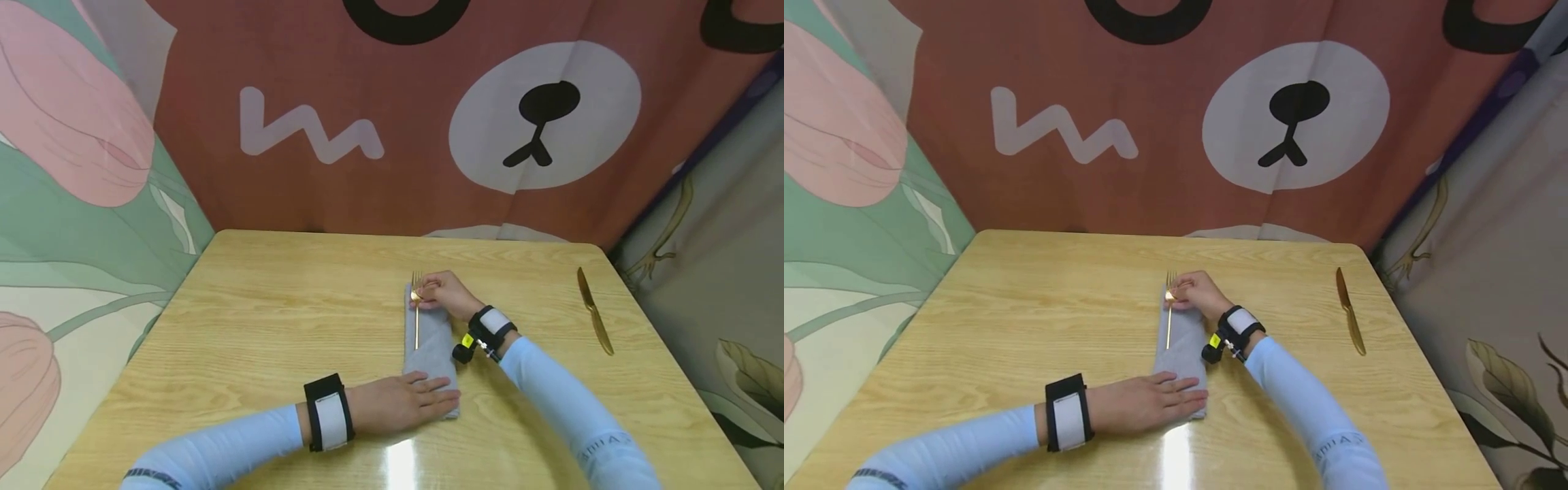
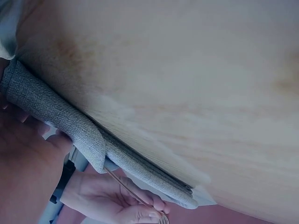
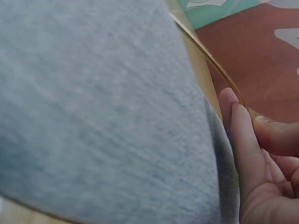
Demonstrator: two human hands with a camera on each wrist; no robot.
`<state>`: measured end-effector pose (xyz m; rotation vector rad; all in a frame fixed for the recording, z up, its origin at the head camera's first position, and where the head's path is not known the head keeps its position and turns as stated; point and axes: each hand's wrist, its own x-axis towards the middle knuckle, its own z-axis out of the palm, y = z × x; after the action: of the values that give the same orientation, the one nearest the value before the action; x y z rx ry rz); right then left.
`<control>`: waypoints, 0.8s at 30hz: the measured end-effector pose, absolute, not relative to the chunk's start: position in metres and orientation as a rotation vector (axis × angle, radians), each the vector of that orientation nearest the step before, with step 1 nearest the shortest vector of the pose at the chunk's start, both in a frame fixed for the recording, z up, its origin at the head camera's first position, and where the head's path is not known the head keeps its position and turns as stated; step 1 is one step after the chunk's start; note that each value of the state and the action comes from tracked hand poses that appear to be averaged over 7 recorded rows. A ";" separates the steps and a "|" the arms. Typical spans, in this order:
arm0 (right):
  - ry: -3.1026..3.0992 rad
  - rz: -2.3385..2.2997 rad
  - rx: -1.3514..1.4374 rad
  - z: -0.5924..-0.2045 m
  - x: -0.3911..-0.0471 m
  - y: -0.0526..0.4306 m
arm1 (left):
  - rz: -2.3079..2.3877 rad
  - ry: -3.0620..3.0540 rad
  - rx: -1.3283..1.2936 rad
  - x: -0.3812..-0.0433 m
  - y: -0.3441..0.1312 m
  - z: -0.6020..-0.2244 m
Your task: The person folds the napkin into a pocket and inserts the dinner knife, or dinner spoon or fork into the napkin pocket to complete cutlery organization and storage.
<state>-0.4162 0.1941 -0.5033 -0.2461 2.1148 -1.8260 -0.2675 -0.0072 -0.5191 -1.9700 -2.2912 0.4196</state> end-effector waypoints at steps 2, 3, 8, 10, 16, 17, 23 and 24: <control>2.100 -1.817 -0.254 -0.505 -0.413 0.196 | 0.421 -2.298 -1.973 -0.267 -0.006 -0.519; 2.090 -1.816 -0.260 -0.506 -0.411 0.197 | 0.426 -2.291 -1.967 -0.267 -0.006 -0.520; 2.050 -1.787 -0.291 -0.508 -0.403 0.196 | 0.426 -2.268 -1.940 -0.266 -0.008 -0.519; 2.044 -1.759 -0.306 -0.509 -0.400 0.195 | 0.422 -2.264 -1.935 -0.266 -0.009 -0.519; 2.030 -1.735 -0.287 -0.509 -0.394 0.190 | 0.432 -2.255 -1.928 -0.268 -0.008 -0.520; 2.038 -1.733 -0.289 -0.509 -0.394 0.190 | 0.435 -2.252 -1.927 -0.268 -0.008 -0.520; 2.141 -1.665 -0.297 -0.506 -0.392 0.189 | 0.425 -2.250 -1.929 -0.268 -0.008 -0.519; 2.173 -1.642 -0.295 -0.506 -0.392 0.189 | 0.420 -2.252 -1.931 -0.267 -0.009 -0.519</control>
<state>-0.3920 0.1892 -0.5059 -0.2949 2.1735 -1.6422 -0.2674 -0.0086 -0.5193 -1.9307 -2.2521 0.4198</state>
